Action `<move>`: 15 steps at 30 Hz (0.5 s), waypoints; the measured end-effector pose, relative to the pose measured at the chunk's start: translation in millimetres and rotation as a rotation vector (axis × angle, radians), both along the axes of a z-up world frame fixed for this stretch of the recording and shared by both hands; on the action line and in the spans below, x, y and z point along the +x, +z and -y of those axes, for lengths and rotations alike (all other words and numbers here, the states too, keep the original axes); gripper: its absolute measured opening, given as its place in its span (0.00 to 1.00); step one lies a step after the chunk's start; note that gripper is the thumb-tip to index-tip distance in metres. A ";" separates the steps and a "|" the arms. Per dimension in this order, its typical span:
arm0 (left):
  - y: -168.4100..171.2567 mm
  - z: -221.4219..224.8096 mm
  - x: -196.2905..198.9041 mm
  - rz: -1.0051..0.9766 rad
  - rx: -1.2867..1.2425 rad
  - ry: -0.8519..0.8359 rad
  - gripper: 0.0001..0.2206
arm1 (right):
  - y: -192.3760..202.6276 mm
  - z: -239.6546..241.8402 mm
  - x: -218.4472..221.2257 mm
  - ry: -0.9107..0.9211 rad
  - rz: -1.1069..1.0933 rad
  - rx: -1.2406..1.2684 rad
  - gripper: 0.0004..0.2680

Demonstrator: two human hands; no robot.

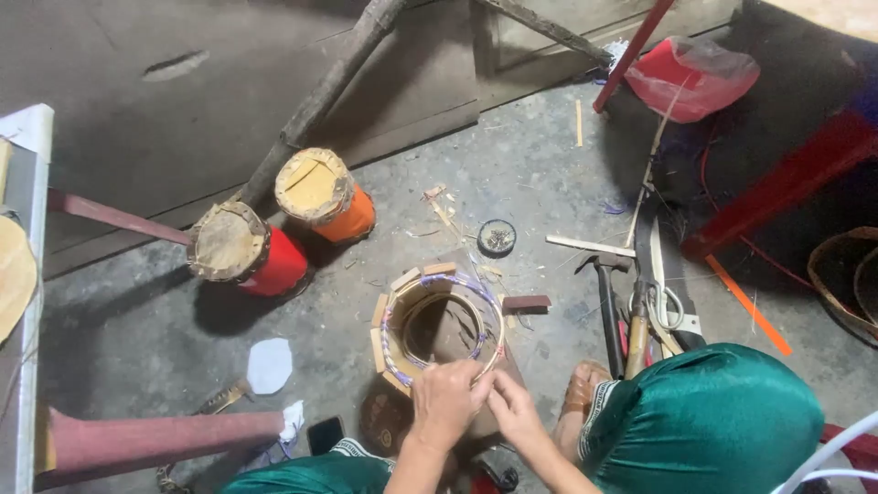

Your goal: Weaving decorative or structural strings through the frame of a small percussion instrument.

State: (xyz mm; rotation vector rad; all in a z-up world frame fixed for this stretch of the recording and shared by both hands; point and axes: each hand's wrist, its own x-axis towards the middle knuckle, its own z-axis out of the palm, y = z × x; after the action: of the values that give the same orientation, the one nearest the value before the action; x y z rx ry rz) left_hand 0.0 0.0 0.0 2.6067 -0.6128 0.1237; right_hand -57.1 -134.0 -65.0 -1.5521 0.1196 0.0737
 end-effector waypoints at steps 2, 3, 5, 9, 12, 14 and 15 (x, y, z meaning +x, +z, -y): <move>3.7 -2.9 -0.1 -0.053 -0.015 0.019 0.14 | -23.2 2.6 -1.1 -0.045 -0.104 0.020 0.08; 4.9 -3.4 -0.6 -0.110 -0.037 0.037 0.13 | -35.0 5.3 -1.6 -0.091 -0.213 0.033 0.09; 5.0 -1.8 -3.6 -0.139 -0.033 0.022 0.13 | -44.3 -1.3 0.1 -0.101 -0.324 0.402 0.08; 14.6 1.0 -7.1 -0.219 0.002 -0.036 0.06 | -56.5 -3.0 4.8 0.038 -0.596 0.908 0.04; 32.0 -0.6 -6.1 -0.312 0.015 -0.060 0.06 | -89.6 2.5 14.9 0.022 -0.615 1.117 0.04; 34.9 5.8 -6.2 -0.428 0.045 -0.039 0.05 | -130.6 -2.0 15.2 0.027 -0.613 1.079 0.09; 36.8 6.8 -6.7 -0.543 0.072 -0.017 0.07 | -150.7 -6.1 16.5 0.034 -0.608 1.040 0.15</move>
State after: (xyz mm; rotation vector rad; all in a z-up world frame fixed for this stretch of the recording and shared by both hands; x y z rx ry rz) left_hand -6.7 -6.8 36.8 2.5358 -0.4427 -0.6014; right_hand -40.6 -127.9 -215.7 -0.4533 0.4541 0.5465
